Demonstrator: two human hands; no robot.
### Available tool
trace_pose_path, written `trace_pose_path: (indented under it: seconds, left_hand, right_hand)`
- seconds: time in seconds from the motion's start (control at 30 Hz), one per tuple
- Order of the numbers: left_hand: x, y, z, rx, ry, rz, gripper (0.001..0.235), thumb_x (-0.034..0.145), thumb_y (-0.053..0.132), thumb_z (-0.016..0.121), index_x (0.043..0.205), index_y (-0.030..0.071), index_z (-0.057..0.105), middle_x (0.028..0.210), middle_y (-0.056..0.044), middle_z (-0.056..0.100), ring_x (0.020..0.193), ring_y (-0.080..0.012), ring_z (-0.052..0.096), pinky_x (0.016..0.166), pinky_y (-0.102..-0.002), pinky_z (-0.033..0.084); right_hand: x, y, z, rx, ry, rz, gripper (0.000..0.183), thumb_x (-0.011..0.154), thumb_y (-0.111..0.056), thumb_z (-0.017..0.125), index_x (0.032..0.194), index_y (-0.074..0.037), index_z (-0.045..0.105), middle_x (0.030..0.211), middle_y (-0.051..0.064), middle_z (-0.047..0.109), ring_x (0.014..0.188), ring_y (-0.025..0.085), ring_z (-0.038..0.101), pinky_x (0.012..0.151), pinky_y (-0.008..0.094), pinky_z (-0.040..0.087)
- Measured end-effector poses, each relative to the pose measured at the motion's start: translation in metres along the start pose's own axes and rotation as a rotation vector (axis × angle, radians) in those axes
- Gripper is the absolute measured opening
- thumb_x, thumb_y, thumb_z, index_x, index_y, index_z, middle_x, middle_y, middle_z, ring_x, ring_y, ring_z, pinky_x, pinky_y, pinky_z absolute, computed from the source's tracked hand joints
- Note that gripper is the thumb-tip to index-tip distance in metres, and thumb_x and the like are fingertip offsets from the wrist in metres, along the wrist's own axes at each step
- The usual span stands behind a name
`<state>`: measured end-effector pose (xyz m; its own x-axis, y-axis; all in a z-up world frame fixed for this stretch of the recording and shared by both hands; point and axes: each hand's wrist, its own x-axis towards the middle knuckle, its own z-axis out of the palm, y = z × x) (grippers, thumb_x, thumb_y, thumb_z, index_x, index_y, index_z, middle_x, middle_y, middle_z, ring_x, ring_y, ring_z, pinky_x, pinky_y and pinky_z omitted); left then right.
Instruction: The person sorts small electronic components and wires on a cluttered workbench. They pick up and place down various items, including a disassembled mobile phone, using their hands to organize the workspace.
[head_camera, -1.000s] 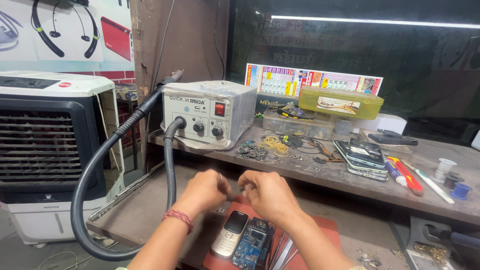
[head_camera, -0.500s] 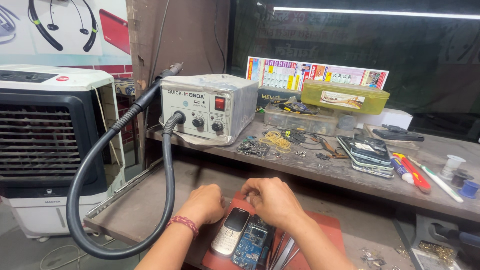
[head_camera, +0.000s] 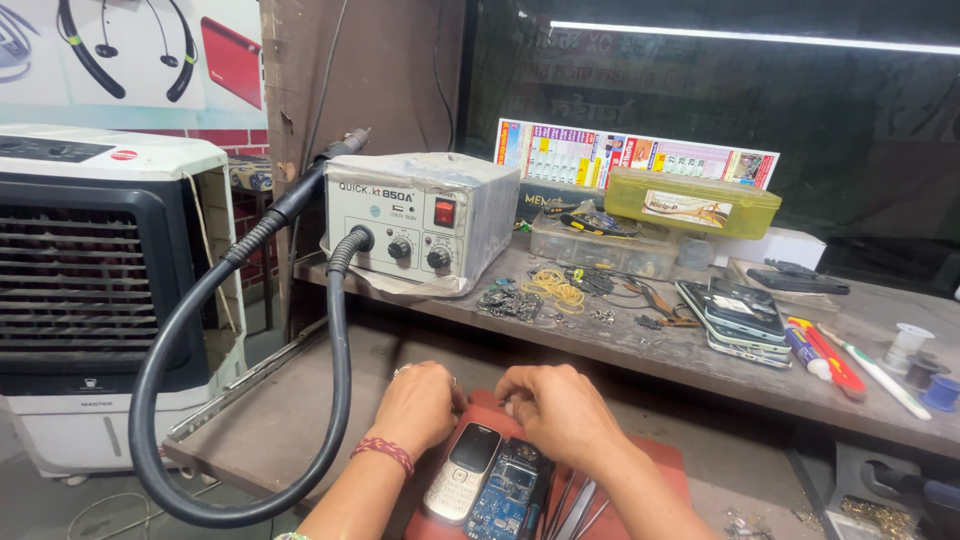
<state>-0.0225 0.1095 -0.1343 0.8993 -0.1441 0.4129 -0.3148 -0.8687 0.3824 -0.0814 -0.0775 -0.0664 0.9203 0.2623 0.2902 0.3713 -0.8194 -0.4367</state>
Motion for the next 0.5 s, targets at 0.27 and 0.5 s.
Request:
trace_pose_path:
  seconds: [0.27,0.5]
  left_hand:
    - [0.007,-0.002,0.005,-0.046,-0.038,-0.087,0.014,0.073,0.010,0.080,0.082,0.020,0.084,0.091,-0.012,0.075,0.098,-0.0303,0.072,0.093,-0.040,0.056]
    - [0.006,0.005,-0.009,0.166,-0.070,0.044,0.008,0.073,0.015,0.080,0.076,0.021,0.083,0.089,-0.007,0.076,0.106,-0.0259,0.066,0.092,-0.043,0.051]
  right_hand:
    - [0.003,0.001,0.007,0.023,0.019,-0.062,0.023,0.083,-0.010,0.065,0.102,-0.013,0.078,0.091,0.011,0.079,0.086,0.029,0.076,0.079,0.039,0.058]
    - [0.004,-0.009,0.017,0.006,-0.014,-0.023,0.022,0.084,-0.011,0.065,0.100,-0.014,0.079,0.089,0.013,0.078,0.087,0.031,0.076,0.081,0.041,0.057]
